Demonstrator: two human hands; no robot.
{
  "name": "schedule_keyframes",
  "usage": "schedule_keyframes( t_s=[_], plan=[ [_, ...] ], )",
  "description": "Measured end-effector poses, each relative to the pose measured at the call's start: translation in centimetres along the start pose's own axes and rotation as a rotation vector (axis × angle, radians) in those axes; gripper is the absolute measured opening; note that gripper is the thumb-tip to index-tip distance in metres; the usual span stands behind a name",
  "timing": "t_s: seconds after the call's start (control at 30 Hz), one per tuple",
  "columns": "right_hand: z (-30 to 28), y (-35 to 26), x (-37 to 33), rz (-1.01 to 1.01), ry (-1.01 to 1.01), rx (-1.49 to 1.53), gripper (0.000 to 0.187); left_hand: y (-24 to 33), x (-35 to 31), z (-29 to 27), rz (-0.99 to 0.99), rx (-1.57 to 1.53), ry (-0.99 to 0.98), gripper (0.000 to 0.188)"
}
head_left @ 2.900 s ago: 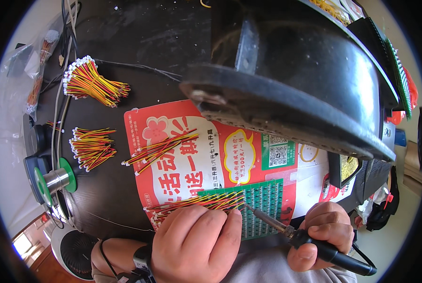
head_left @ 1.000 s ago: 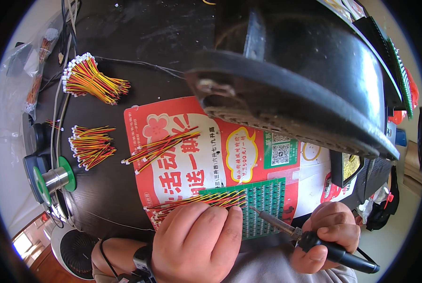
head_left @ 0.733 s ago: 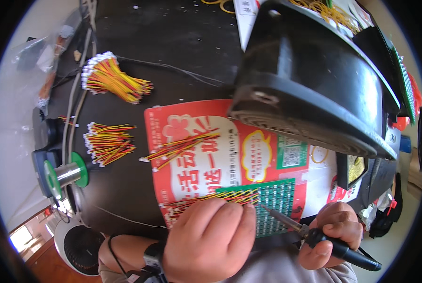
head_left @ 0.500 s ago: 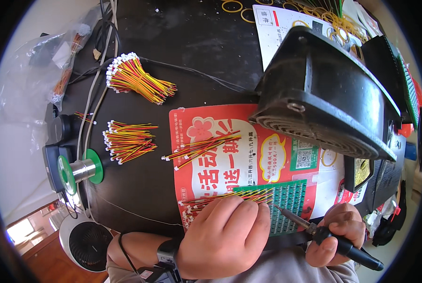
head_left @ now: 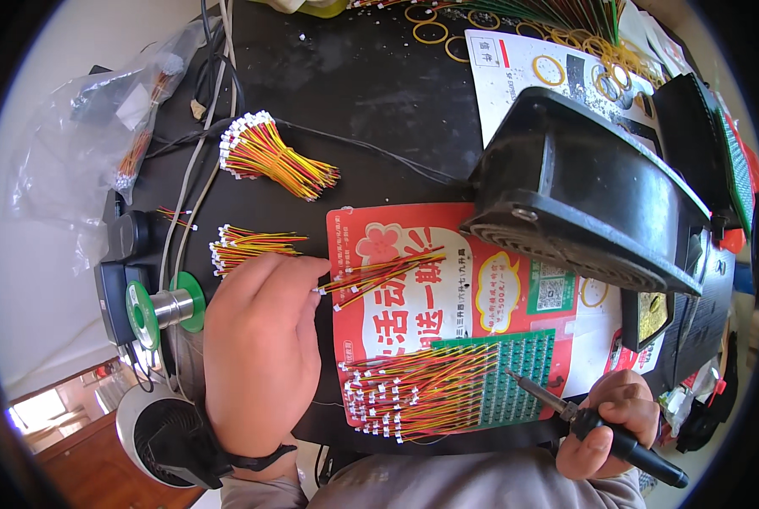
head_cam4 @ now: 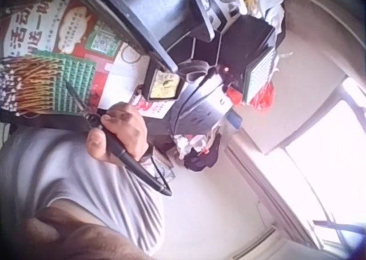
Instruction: Solder wires onto a printed circuit board.
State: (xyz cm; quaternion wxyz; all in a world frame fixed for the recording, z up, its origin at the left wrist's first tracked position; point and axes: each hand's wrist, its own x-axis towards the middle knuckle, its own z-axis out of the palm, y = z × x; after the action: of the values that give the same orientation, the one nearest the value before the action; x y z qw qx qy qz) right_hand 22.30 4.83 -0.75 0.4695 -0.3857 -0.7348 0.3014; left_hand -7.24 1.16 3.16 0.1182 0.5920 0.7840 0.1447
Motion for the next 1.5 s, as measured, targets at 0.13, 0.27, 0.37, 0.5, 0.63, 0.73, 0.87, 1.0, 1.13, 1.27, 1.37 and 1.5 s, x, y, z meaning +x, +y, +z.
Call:
schedule_keyframes(
  t_s=[0.13, 0.27, 0.37, 0.5, 0.63, 0.73, 0.87, 1.0, 1.13, 1.27, 1.37, 1.5],
  plan=[
    [0.3, 0.1, 0.1, 0.000, 0.034, 0.008, 0.033, -0.2, 0.2, 0.2, 0.025, 0.022, 0.020, 0.028],
    [0.5, 0.0, 0.6, -0.013, 0.033, -0.013, 0.036, 0.5, 0.3, -1.1, -0.093, 0.004, 0.163, 0.025],
    [0.6, 0.0, 0.6, -0.031, 0.059, 0.010, 0.038, 0.7, -0.2, -1.3, -0.029, -0.115, 0.166, 0.018],
    [0.3, 0.3, 0.7, -0.037, -0.019, 0.068, 0.037, 2.8, -1.4, 0.5, -0.113, -0.574, 0.234, 0.012],
    [-0.2, 0.3, 0.6, -0.021, 0.003, 0.045, 0.036, 3.1, -1.0, 1.1, 0.105, -0.753, -0.031, 0.017],
    [0.2, 0.3, 0.7, -0.021, -0.006, 0.074, 0.036, 4.2, -2.0, 1.0, 0.091, -0.761, -0.109, 0.015],
    [0.2, 0.2, 0.7, -0.030, -0.006, 0.068, 0.036, 5.6, -2.5, 0.9, -0.147, -0.900, -0.095, 0.007],
    [0.1, 0.3, 0.7, -0.022, -0.001, 0.040, 0.036, 5.2, -2.1, 1.3, 0.085, -0.834, -0.285, 0.005],
    [0.4, 0.1, 0.8, -0.019, 0.002, 0.052, 0.037, 5.5, -1.7, 1.6, 0.336, -0.665, -0.167, 0.015],
    [0.5, 0.0, 0.7, -0.008, 0.021, 0.030, 0.037, 6.5, -2.0, 1.3, 0.131, -0.736, -0.291, 0.021],
    [0.4, 0.3, 0.5, -0.008, 0.018, 0.027, 0.037, 6.8, -2.3, 1.2, -0.140, -0.903, -0.411, 0.021],
    [0.3, 0.2, 0.6, -0.007, 0.015, 0.029, 0.038, 5.9, -2.5, 1.6, -0.214, -1.008, -0.499, 0.019]
  ],
)
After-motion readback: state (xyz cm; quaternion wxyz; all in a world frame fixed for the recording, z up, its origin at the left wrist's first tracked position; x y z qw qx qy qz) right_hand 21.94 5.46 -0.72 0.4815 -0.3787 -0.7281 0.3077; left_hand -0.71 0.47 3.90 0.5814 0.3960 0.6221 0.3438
